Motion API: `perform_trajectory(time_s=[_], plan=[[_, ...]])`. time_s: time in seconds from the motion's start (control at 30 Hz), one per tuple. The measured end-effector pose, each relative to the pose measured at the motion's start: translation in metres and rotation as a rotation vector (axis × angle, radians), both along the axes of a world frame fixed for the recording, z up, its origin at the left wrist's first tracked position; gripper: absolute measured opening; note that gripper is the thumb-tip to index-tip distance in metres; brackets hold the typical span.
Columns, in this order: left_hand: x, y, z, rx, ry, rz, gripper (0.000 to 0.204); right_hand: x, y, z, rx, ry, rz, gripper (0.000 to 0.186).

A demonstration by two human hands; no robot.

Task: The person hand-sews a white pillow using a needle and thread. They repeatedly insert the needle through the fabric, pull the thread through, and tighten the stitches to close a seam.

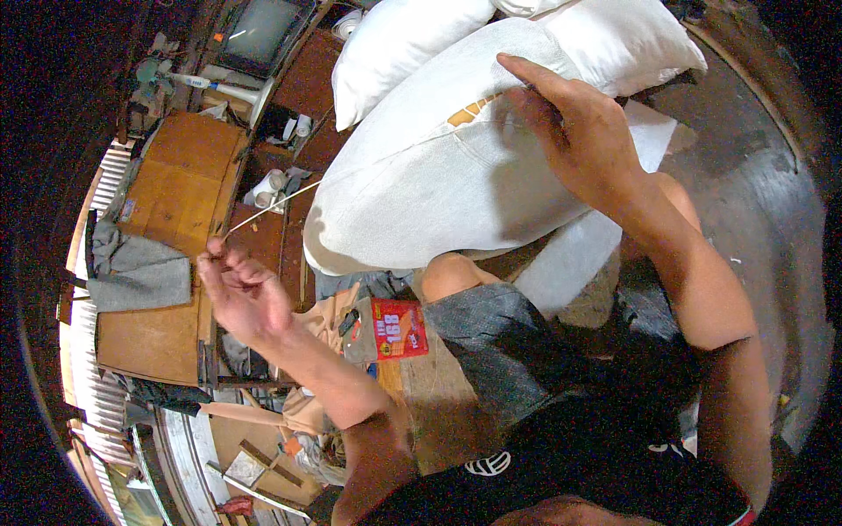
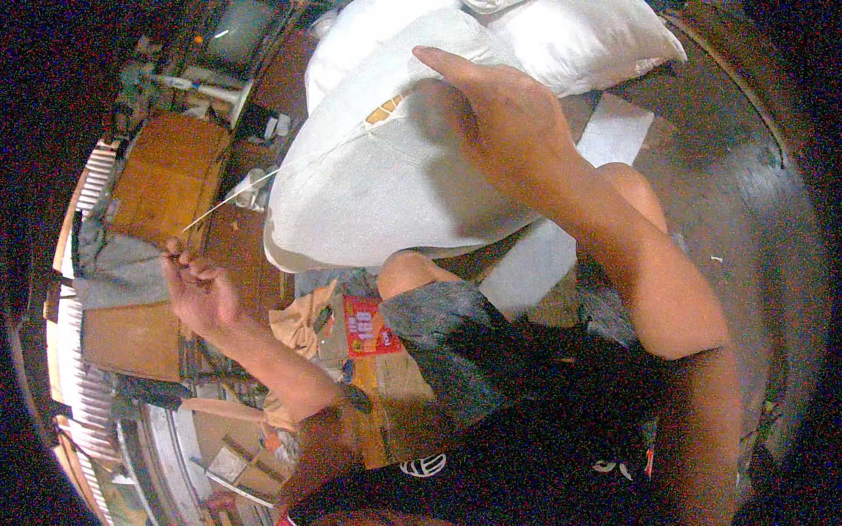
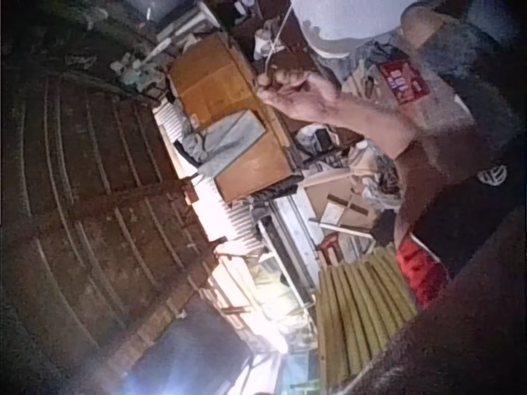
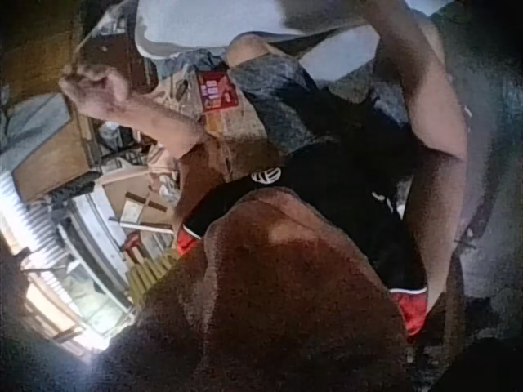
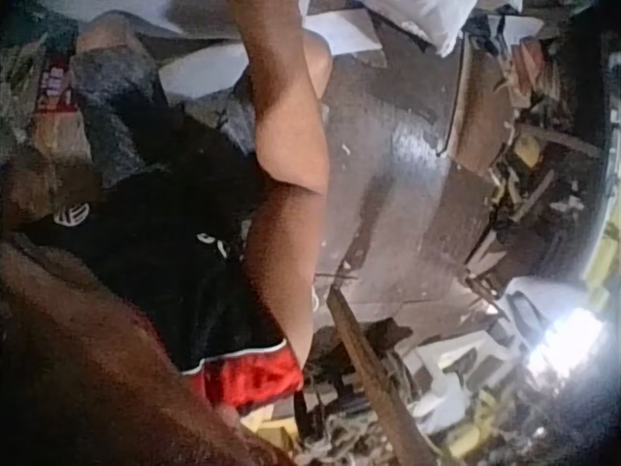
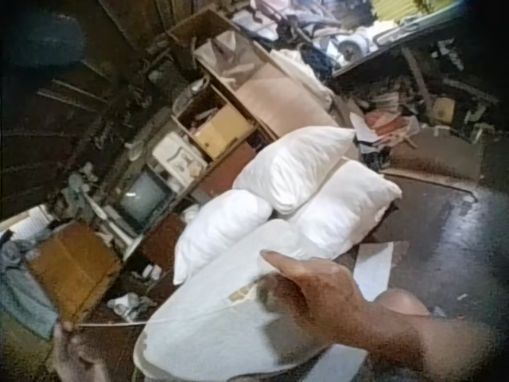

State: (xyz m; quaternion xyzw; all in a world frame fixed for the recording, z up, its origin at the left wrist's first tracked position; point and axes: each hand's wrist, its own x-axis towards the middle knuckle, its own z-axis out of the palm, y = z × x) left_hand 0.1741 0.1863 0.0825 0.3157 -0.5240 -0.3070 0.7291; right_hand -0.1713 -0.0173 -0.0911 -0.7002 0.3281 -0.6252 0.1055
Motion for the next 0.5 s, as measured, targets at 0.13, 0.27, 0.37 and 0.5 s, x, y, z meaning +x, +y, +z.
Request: perform_trajectory(time_s=[0.13, 0.27, 0.37, 0.5], plan=[[0.046, 0.006, 0.047, 0.05, 0.09, -0.035, 0.031, -0.002, 0.001, 0.0, -0.007, -0.009, -0.016, 0.043], [0.089, 0.01, 0.084, -0.13, -0.07, 0.266, 0.037, 0.002, 0.0, 0.002, -0.027, -0.076, -0.021, 0.04], [0.077, -0.019, 0.085, -0.377, -0.208, 0.703, 0.039, 0.003, -0.003, -0.004, -0.061, -0.033, -0.029, 0.04], [0.083, -0.027, 0.099, -0.552, -0.486, 0.952, 0.035, 0.0, 0.0, 0.0, -0.081, -0.004, -0.054, 0.038]])
